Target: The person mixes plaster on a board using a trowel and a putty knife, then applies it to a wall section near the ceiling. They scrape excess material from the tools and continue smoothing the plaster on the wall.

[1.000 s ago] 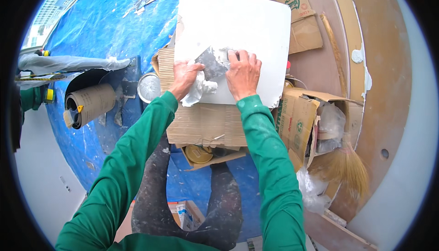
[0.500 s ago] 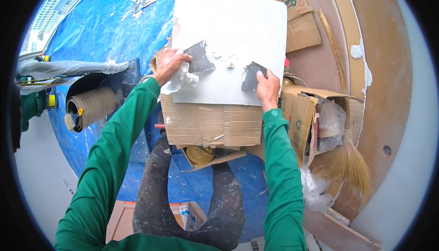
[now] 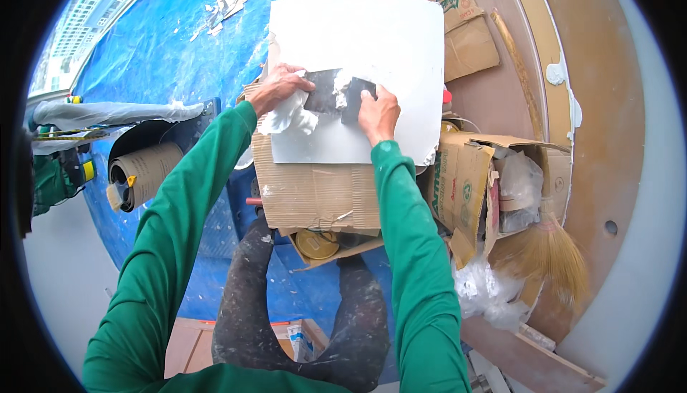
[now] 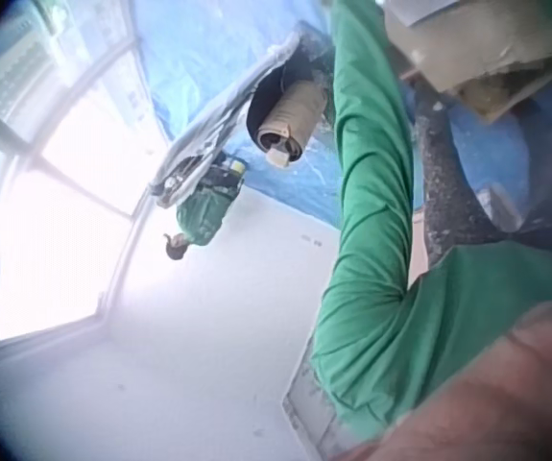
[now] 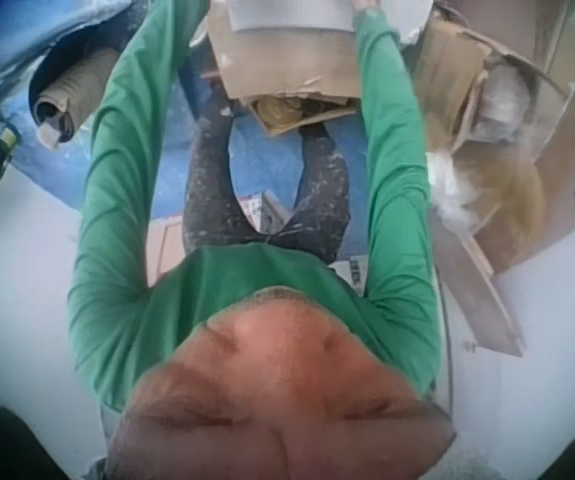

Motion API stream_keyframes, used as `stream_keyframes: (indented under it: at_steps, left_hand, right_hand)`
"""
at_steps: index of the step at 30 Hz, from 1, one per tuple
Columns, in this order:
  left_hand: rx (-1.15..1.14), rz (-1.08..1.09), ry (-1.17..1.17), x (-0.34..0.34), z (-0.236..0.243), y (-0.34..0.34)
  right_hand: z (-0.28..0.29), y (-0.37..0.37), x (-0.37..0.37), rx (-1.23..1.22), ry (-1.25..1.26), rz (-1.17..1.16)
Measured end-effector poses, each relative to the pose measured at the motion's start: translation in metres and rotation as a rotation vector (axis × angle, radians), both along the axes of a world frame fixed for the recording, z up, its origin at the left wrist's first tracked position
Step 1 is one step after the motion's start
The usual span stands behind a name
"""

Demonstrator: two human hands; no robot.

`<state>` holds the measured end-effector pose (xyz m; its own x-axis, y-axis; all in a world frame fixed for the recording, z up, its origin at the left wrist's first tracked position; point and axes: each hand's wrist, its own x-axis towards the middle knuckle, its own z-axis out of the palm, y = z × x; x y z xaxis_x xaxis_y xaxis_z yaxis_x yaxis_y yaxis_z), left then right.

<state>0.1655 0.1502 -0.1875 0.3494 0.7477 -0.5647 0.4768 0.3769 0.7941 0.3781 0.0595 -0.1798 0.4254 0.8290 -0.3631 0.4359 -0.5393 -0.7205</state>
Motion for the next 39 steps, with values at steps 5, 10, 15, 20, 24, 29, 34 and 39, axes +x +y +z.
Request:
stream_keyframes:
  at_steps: [5, 10, 15, 20, 24, 29, 34, 39]
  left_hand:
    - [-0.112, 0.224, -0.214, -0.019, -0.008, -0.068]
    - [-0.338, 0.417, -0.501, -0.021, 0.064, -0.104]
    - [-0.4, 0.503, -0.633, -0.027, 0.087, -0.104]
    - [-0.339, 0.533, -0.643, -0.043, 0.093, -0.095]
    - [-0.224, 0.501, -0.592, -0.049, 0.118, -0.077]
    - [-0.196, 0.527, -0.578, -0.077, 0.127, -0.081]
    - [-0.217, 0.647, -0.608, -0.117, 0.135, -0.118]
    - [-0.206, 0.716, -0.649, -0.149, 0.147, -0.148]
  right_hand:
    - [0.042, -0.06, -0.043, 0.372, -0.068, -0.011]
    - [0.081, -0.105, -0.062, 0.563, 0.005, 0.082]
    - [0.083, -0.127, -0.055, 0.587, -0.152, 0.221]
    - [0.082, -0.135, -0.02, 0.529, -0.313, 0.402]
    - [0.058, -0.119, 0.002, 0.438, -0.385, 0.393]
    - [0.038, -0.011, 0.007, 0.342, -0.67, 0.388]
    - [0.011, -0.006, -0.058, 0.12, -0.724, 0.494]
    - [0.021, -0.071, -0.068, 0.232, -0.645, 0.573]
